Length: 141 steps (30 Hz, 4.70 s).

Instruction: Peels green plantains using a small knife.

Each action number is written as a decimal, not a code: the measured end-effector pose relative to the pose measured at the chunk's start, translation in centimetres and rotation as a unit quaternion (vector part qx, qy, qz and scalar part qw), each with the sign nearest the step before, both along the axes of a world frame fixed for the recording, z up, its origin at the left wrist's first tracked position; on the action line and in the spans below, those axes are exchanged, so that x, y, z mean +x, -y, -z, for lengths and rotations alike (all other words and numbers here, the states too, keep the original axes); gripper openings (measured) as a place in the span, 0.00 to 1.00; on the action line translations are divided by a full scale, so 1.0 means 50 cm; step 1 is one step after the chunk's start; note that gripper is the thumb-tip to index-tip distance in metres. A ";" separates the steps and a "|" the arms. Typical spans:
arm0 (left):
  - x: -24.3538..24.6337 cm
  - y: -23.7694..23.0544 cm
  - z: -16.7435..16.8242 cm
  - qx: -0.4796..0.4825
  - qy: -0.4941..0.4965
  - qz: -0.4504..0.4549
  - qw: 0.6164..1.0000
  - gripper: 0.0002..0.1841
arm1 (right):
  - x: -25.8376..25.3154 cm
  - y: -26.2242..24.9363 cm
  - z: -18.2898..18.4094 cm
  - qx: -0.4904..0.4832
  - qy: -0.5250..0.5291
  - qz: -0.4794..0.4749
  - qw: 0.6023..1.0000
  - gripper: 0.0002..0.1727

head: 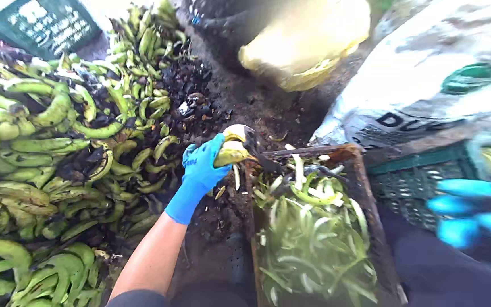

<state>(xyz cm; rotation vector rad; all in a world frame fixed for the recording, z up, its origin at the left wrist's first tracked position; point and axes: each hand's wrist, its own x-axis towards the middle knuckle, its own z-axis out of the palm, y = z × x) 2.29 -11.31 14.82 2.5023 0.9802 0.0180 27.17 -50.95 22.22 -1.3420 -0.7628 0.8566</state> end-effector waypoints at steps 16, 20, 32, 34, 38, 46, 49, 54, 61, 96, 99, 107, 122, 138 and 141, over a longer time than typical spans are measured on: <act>0.071 0.426 -0.017 0.022 -0.021 0.220 0.975 0.52 | -0.039 -0.005 0.049 -0.085 -0.126 -0.100 0.983 0.14; -0.004 0.424 0.065 -0.224 0.045 0.031 0.973 0.55 | -0.058 -0.019 0.047 -0.028 0.011 -0.086 0.996 0.15; 0.007 0.424 0.110 -0.111 -0.198 0.033 0.973 0.38 | -0.169 0.024 0.072 0.096 0.144 0.054 0.983 0.23; 0.008 0.435 0.113 -0.123 -0.215 0.035 0.968 0.37 | -0.159 0.049 0.097 0.121 0.103 0.096 0.983 0.23; -0.004 0.435 0.116 -0.203 -0.154 0.046 0.966 0.46 | -0.115 0.101 0.130 0.135 0.024 0.180 0.974 0.19; 0.043 0.528 0.118 -0.101 -0.170 0.118 0.973 0.56 | -0.083 0.107 0.206 -0.074 0.072 0.266 0.959 0.25; 0.051 0.529 0.140 -0.099 -0.138 0.114 0.979 0.54 | -0.083 0.096 0.217 -0.097 0.081 0.263 0.957 0.27; 0.039 0.470 0.078 -0.154 -0.009 0.009 0.988 0.34 | -0.079 0.098 0.173 0.095 0.048 0.237 0.966 0.21; -0.032 0.411 0.089 -0.357 0.264 -0.138 0.886 0.30 | -0.103 0.063 0.174 0.041 -0.123 0.220 0.967 0.20; -0.076 0.506 -0.051 -0.383 0.474 -0.072 0.790 0.37 | -0.016 -0.005 0.186 0.167 -0.278 0.319 0.891 0.24; -0.150 0.453 -0.064 -0.359 0.497 -0.147 0.776 0.37 | 0.040 -0.015 0.201 0.192 -0.243 0.374 0.874 0.18; -0.236 0.305 -0.213 -0.398 0.558 -0.094 0.722 0.28 | -0.097 -0.168 0.171 -0.013 -0.116 0.151 0.982 0.21; -0.060 0.469 -0.034 -0.161 0.566 -0.160 0.793 0.42 | -0.400 0.017 0.170 -0.137 -0.017 0.072 0.988 0.30; -0.081 0.416 -0.085 -0.591 0.571 -0.030 0.569 0.36 | -0.212 0.008 0.071 -0.265 0.004 -0.154 0.952 0.23; -0.060 0.390 -0.140 -0.635 0.557 0.010 0.535 0.36 | -0.147 -0.009 -0.011 -0.135 0.043 -0.106 0.984 0.20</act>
